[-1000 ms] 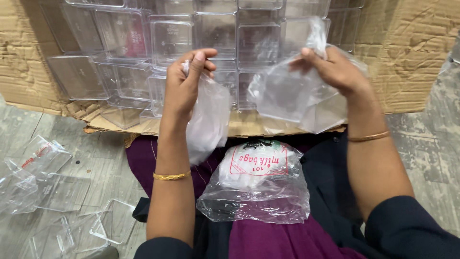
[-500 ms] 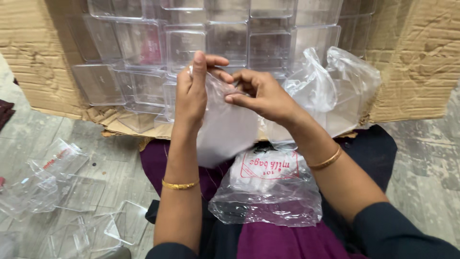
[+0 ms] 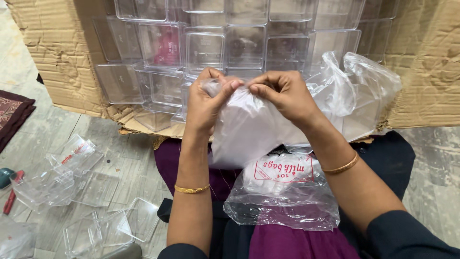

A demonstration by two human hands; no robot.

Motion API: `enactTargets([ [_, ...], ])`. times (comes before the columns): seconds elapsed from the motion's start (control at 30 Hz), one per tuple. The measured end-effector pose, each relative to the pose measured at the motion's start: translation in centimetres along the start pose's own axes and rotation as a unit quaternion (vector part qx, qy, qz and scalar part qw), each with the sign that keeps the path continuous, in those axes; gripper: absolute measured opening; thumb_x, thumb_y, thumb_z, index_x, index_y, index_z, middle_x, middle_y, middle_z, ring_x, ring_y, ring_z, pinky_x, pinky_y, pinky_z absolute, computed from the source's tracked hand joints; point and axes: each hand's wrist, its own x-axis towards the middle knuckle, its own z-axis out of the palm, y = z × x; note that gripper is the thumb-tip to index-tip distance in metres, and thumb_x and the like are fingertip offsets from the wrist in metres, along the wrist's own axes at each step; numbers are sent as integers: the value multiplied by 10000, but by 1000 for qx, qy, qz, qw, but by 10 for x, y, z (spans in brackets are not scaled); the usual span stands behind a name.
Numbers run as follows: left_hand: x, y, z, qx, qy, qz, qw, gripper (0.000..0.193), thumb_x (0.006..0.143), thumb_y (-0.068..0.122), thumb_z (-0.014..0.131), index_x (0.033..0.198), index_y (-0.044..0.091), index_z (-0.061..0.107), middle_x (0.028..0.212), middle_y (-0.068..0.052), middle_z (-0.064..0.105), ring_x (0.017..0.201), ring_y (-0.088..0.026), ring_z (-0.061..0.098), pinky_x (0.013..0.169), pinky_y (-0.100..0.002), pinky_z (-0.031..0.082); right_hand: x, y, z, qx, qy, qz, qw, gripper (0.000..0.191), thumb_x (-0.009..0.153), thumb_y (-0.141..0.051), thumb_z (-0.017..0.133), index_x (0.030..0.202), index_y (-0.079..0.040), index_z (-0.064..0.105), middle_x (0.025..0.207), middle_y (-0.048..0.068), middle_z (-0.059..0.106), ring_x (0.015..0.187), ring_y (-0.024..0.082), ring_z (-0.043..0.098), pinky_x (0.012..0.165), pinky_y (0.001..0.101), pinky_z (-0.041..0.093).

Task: The person sits on the floor in front of an open cardboard box filled with clear plastic containers. They pull plastic bags and wrapping off the containers one at a time, set the unwrapped containers aside, and stack the empty plastic bags.

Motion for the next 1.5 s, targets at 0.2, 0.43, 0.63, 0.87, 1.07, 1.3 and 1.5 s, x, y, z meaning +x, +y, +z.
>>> enactTargets([
  [0.2, -4, -1, -3, 2, 5, -51, 999, 180, 920, 209, 784, 928, 45, 710, 841, -10, 698, 742, -71, 624, 667, -237, 514, -1, -4, 13, -99, -14, -27, 995, 239, 1045, -173, 627, 1192, -30, 751, 850, -35, 672, 757, 20, 529, 644, 215, 459],
  [0.43, -12, -7, -18, -32, -8, -33, 999, 292, 1028, 276, 745, 848, 91, 609, 817, 6, 626, 745, -75, 549, 704, -244, 472, 3, -4, 22, -25, 19, -51, 998, 207, 1015, -144, 666, 1150, -26, 769, 902, -28, 728, 797, 46, 623, 716, 221, 529],
  [0.63, -15, -5, -23, -10, -26, -84, 996, 354, 1048, 385, 634, 879, 75, 659, 800, 27, 598, 735, -58, 512, 676, -229, 420, 8, 3, 26, 60, 20, -88, 994, 202, 1026, -157, 685, 1160, -24, 757, 993, -17, 733, 895, 55, 642, 824, 215, 541],
  [0.87, -26, 19, -55, 20, 10, -58, 998, 404, 1017, 492, 615, 822, 140, 641, 791, -10, 677, 772, -135, 613, 828, -297, 531, 30, 10, 23, 145, -76, 13, 986, 223, 1034, -229, 674, 1065, -27, 765, 815, -3, 662, 719, 75, 566, 661, 237, 503],
  [1.07, -44, 73, -87, 59, 27, -13, 998, 409, 1032, 481, 712, 911, 107, 599, 787, 47, 537, 743, -79, 481, 769, -270, 400, 117, 26, 35, -296, 103, -59, 948, 500, 956, -339, 767, 1357, -90, 598, 1161, 168, 649, 998, 273, 674, 786, 391, 581],
  [1.3, -48, 150, -132, 389, -119, -235, 883, 571, 839, 549, 699, 1176, 92, 752, 1044, -10, 734, 857, -122, 567, 739, -255, 470, 155, 28, 60, -308, 51, 81, 947, 660, 858, -335, 827, 1435, -165, 555, 1180, 198, 718, 1081, 327, 711, 997, 441, 545],
  [1.5, -42, 93, -133, 365, 116, -159, 910, 798, 772, 734, 594, 1302, 143, 674, 1403, -125, 652, 1264, -325, 603, 875, -419, 533, 111, -16, 34, -16, 1, 137, 990, 659, 887, -219, 762, 1491, -173, 502, 1180, 164, 718, 1013, 232, 723, 908, 393, 625],
])
